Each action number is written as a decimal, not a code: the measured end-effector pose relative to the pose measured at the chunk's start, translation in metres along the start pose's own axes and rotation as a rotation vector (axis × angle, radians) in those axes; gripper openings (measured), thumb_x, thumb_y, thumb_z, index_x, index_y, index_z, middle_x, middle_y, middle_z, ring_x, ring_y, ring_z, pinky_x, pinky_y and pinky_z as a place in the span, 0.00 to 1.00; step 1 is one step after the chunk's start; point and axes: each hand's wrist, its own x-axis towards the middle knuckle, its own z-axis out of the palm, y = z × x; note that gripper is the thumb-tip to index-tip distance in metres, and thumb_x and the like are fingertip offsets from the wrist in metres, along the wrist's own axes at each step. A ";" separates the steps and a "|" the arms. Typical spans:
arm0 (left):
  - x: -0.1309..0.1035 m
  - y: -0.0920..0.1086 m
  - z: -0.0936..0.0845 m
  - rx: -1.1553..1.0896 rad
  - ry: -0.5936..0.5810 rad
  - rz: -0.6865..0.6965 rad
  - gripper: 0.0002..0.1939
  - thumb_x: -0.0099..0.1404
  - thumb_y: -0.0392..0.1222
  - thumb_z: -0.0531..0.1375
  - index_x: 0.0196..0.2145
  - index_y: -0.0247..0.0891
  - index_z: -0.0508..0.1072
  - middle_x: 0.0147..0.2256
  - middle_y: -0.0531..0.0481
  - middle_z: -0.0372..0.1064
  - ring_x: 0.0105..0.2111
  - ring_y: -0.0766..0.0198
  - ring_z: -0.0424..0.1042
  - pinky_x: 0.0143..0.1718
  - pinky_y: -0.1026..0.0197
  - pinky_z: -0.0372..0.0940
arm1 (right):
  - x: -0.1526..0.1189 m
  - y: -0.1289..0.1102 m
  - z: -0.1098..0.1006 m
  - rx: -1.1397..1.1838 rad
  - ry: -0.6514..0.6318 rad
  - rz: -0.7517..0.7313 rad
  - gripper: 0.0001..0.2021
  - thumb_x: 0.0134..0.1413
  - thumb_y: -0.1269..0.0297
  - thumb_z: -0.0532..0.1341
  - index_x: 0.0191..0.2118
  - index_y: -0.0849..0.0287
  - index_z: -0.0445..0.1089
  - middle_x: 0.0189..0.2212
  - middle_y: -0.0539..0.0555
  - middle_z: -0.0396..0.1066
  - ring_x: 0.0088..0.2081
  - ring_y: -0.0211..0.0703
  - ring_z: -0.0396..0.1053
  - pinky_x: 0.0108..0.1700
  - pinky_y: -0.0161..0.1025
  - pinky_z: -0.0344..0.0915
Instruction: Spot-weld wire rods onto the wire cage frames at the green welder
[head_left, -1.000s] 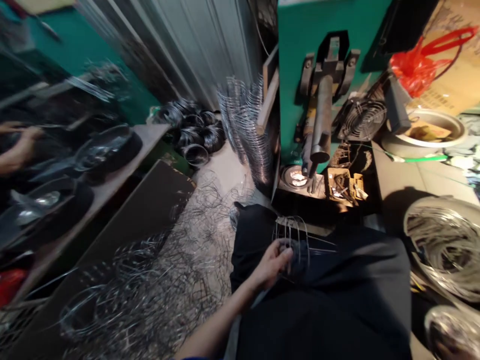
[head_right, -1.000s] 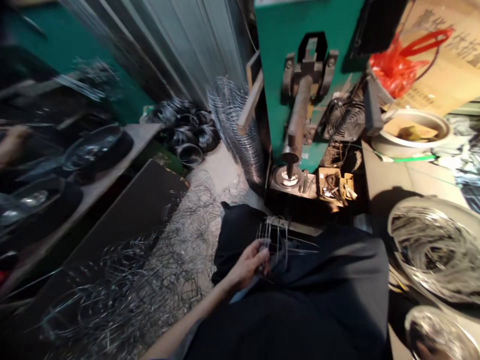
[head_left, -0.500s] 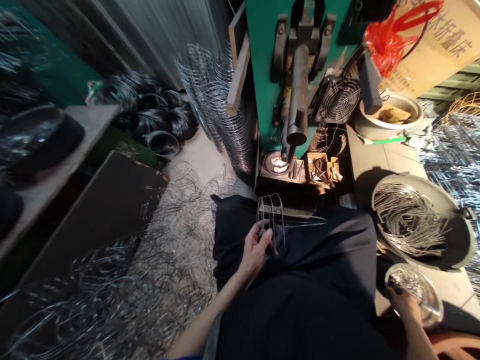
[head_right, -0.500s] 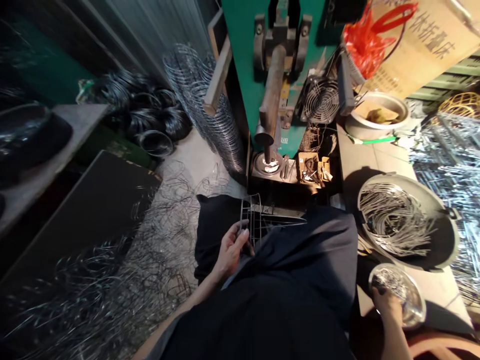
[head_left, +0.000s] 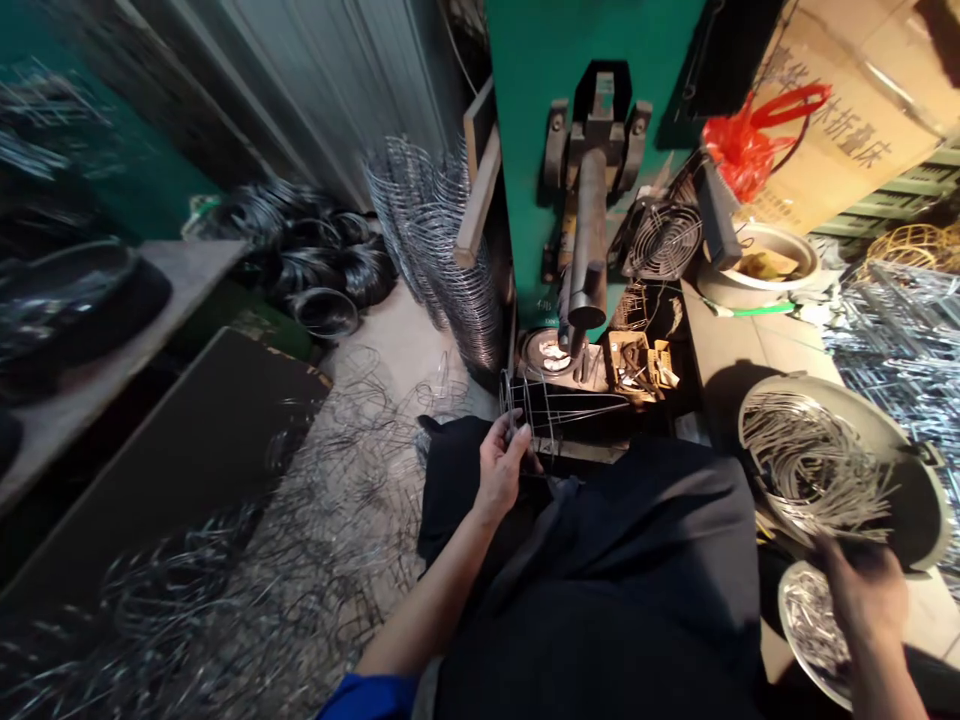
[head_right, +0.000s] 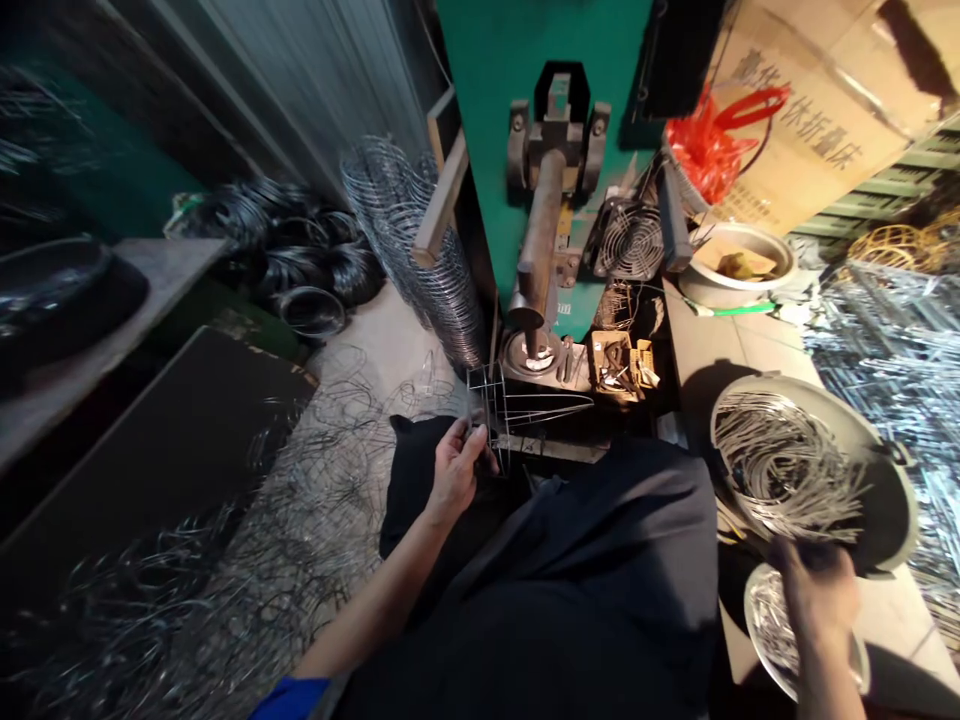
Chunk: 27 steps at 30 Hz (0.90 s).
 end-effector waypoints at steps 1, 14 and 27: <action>0.001 -0.001 0.001 0.007 0.001 0.006 0.29 0.59 0.53 0.67 0.53 0.36 0.66 0.21 0.61 0.63 0.15 0.69 0.66 0.17 0.66 0.64 | 0.006 -0.034 0.011 0.170 -0.021 -0.002 0.11 0.42 0.49 0.68 0.23 0.46 0.69 0.19 0.60 0.68 0.21 0.56 0.68 0.22 0.54 0.65; 0.000 0.008 -0.004 0.030 0.014 -0.002 0.30 0.58 0.53 0.67 0.54 0.37 0.66 0.22 0.61 0.62 0.15 0.71 0.64 0.18 0.66 0.63 | -0.027 -0.276 0.117 0.424 -0.672 -0.742 0.10 0.62 0.59 0.61 0.43 0.54 0.78 0.40 0.53 0.80 0.45 0.47 0.76 0.52 0.47 0.70; 0.004 0.011 0.008 -0.079 0.023 -0.069 0.29 0.57 0.50 0.69 0.51 0.35 0.67 0.21 0.62 0.63 0.14 0.71 0.65 0.15 0.67 0.60 | -0.031 -0.270 0.148 -0.086 -0.404 -1.204 0.16 0.63 0.73 0.56 0.53 0.52 0.72 0.46 0.56 0.78 0.58 0.52 0.67 0.62 0.61 0.46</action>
